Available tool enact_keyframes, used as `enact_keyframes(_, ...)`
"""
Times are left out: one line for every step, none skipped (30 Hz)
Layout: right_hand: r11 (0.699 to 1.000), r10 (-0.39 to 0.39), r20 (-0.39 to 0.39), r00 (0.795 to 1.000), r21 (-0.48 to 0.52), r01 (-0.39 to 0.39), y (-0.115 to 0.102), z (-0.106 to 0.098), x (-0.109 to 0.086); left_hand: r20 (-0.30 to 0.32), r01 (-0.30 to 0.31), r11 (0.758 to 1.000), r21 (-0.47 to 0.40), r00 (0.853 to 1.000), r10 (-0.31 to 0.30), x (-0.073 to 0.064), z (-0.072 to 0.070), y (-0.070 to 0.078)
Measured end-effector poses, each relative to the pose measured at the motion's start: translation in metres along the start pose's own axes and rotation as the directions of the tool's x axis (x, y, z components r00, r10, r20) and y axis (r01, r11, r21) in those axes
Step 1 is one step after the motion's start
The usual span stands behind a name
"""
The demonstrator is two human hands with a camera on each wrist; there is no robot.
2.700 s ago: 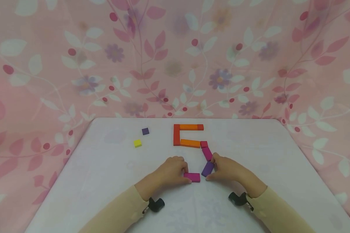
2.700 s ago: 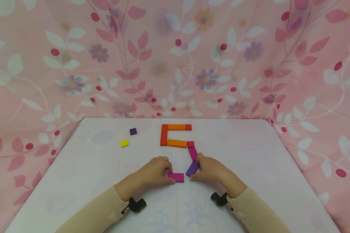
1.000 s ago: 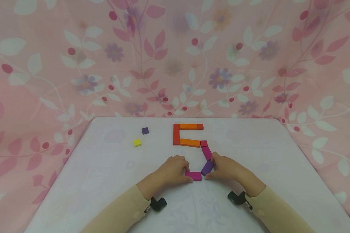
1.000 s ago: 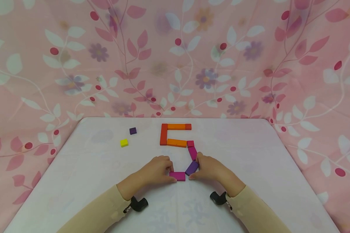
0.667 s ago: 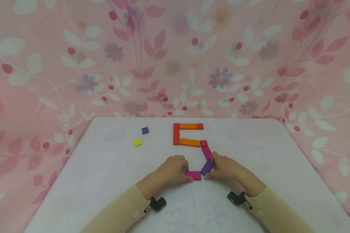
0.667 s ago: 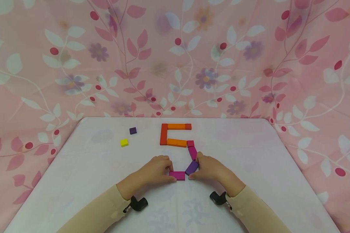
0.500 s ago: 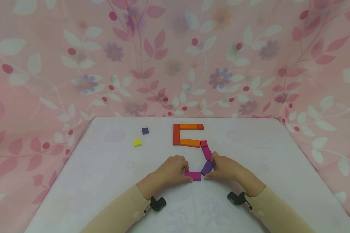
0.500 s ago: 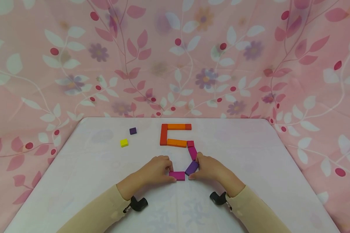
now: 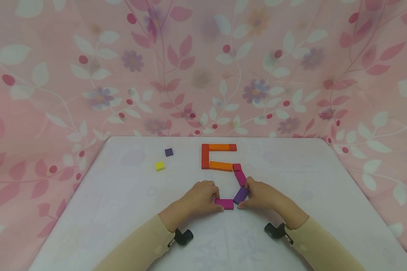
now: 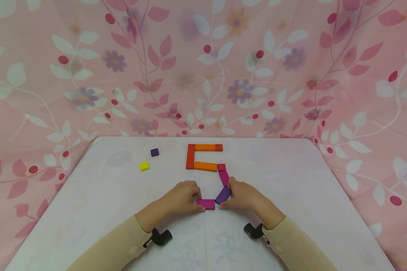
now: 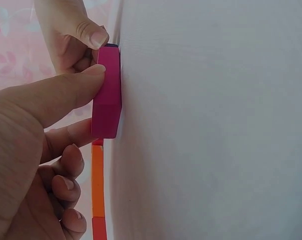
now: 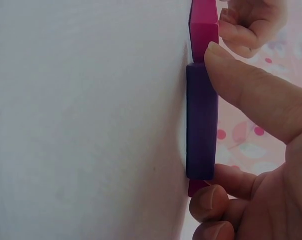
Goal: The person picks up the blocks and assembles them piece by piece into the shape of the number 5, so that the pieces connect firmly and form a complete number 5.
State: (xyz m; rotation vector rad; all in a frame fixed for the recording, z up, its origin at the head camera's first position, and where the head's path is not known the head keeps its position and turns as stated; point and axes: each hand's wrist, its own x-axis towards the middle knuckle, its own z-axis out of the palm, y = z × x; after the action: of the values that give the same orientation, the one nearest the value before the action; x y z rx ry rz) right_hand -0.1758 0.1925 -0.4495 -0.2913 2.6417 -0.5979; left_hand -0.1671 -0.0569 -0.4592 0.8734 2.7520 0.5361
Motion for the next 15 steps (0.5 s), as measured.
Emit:
enact_keyframes(1.000,0.000,-0.001,1.000,0.000,0.000,0.0002,0.0003,0.0001,-0.001,0.000,1.000,0.000,1.000,0.000,0.0000,0.0001,-0.0002)
enact_keyframes(1.000,0.001,-0.002,1.000,0.001,-0.001,0.0004,0.0006,0.0001,-0.001,0.000,1.000,0.000,1.000,0.000,0.0001,0.0003,-0.0004)
enact_keyframes(1.000,0.001,-0.003,1.000,0.003,-0.001,0.0005,0.0008,0.0001,0.000,0.000,1.000,-0.001,1.000,0.000,0.0002,0.0005,-0.0004)
enact_keyframes(1.000,0.001,-0.003,1.000,0.003,-0.001,0.0007,0.0010,0.0000,0.000,0.001,1.000,-0.001,1.000,-0.001,0.0003,0.0005,-0.0005)
enact_keyframes(1.000,0.001,-0.004,1.000,0.003,-0.001,0.0008,0.0011,0.0000,0.000,0.001,1.000,-0.002,1.000,-0.001,0.0003,0.0006,-0.0006)
enact_keyframes(1.000,-0.001,-0.005,1.000,0.003,0.001,0.0008,0.0012,0.0001,0.000,0.001,1.000,-0.003,1.000,-0.001,0.0003,0.0005,-0.0006)
enact_keyframes(1.000,-0.003,-0.005,1.000,0.002,0.003,0.0008,0.0013,0.0001,0.001,0.003,1.000,-0.004,1.000,-0.003,0.0003,0.0004,-0.0006)
enact_keyframes(1.000,-0.004,-0.005,1.000,0.002,0.004,0.0007,0.0013,0.0001,0.002,0.004,1.000,-0.006,1.000,-0.004,0.0003,0.0005,-0.0006)
enact_keyframes(1.000,-0.006,-0.006,1.000,0.001,0.006,0.0007,0.0013,0.0002,0.003,0.005,1.000,-0.008,1.000,-0.005,0.0004,0.0004,-0.0006)
enact_keyframes(1.000,-0.007,-0.006,1.000,0.000,0.007,0.0005,0.0013,0.0002,0.004,0.006,1.000,-0.008,1.000,-0.006,0.0004,0.0003,-0.0007)
enact_keyframes(1.000,-0.007,-0.006,1.000,0.001,0.007,0.0003,0.0012,0.0002,0.005,0.007,1.000,-0.009,1.000,-0.007,0.0003,0.0002,-0.0007)
enact_keyframes(1.000,-0.007,-0.006,1.000,0.002,0.007,0.0000,0.0011,0.0000,0.006,0.007,1.000,-0.009,1.000,-0.007,0.0003,0.0001,-0.0007)
enact_keyframes(1.000,-0.006,-0.007,1.000,0.004,0.006,-0.0001,0.0012,0.0000,0.007,0.008,1.000,-0.009,1.000,-0.008,0.0001,0.0000,-0.0005)
enact_keyframes(1.000,-0.007,-0.007,1.000,0.005,0.007,-0.0002,0.0012,0.0000,0.008,0.008,1.000,-0.010,1.000,-0.008,0.0000,-0.0001,-0.0003)
enact_keyframes(1.000,-0.008,-0.008,1.000,0.007,0.008,-0.0003,0.0011,-0.0001,0.008,0.008,1.000,-0.011,1.000,-0.007,-0.0003,-0.0003,-0.0001)
